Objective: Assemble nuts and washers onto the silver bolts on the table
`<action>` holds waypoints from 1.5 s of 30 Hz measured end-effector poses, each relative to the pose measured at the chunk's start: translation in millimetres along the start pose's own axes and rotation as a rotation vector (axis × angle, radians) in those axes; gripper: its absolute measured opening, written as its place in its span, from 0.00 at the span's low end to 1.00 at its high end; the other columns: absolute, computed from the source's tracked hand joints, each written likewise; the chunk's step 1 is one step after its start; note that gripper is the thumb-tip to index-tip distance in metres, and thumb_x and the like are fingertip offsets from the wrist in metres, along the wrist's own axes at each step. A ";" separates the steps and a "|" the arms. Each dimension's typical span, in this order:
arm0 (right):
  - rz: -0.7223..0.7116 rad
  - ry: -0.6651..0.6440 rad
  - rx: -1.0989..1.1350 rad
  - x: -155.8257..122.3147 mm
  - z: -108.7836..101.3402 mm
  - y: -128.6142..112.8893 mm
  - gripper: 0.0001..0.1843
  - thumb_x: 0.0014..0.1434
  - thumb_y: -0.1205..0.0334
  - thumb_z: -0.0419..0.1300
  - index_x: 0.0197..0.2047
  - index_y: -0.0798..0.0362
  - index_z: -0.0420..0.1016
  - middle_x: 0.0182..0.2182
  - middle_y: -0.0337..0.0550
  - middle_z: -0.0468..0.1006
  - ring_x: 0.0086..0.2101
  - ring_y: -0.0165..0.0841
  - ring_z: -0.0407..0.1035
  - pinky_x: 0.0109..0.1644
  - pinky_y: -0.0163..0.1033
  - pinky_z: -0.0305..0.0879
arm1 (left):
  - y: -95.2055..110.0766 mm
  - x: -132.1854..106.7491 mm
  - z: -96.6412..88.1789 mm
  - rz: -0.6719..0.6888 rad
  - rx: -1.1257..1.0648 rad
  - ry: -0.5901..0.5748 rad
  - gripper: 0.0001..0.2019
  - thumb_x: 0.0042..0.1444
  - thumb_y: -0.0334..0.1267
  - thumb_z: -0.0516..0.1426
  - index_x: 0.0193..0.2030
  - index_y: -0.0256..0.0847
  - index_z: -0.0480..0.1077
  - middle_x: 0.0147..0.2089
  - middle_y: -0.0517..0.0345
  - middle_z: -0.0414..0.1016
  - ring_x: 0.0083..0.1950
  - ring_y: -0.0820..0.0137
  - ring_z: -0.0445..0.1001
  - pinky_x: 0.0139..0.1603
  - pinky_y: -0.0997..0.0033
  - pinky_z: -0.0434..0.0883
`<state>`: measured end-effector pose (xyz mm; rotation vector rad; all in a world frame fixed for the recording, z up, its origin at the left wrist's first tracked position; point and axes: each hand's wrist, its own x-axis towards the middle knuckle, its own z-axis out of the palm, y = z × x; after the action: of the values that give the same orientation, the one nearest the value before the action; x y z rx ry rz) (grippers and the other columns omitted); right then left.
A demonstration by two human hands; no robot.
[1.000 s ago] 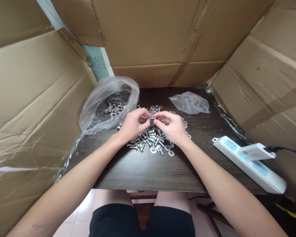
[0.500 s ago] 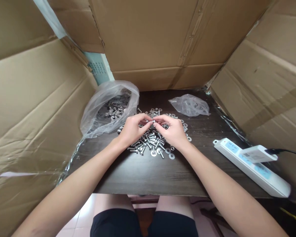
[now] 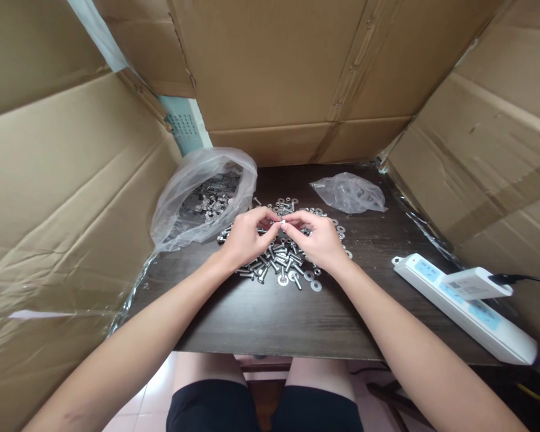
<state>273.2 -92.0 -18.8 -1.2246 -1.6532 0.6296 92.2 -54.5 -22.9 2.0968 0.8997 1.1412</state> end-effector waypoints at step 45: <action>-0.043 -0.080 -0.189 1.3 -5.8 -2.8 0.11 0.66 0.60 0.51 0.32 0.53 0.67 0.23 0.36 0.66 0.26 0.30 0.60 0.33 0.37 0.54 | -3.8 -0.6 -0.2 0.240 0.095 -0.031 0.10 0.62 0.30 0.62 0.50 0.38 0.74 0.44 0.56 0.79 0.39 0.75 0.78 0.46 0.75 0.76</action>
<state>277.2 -92.5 -13.6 -1.3089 -1.8342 0.5102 90.7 -52.6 -25.9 2.3426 0.7152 1.2018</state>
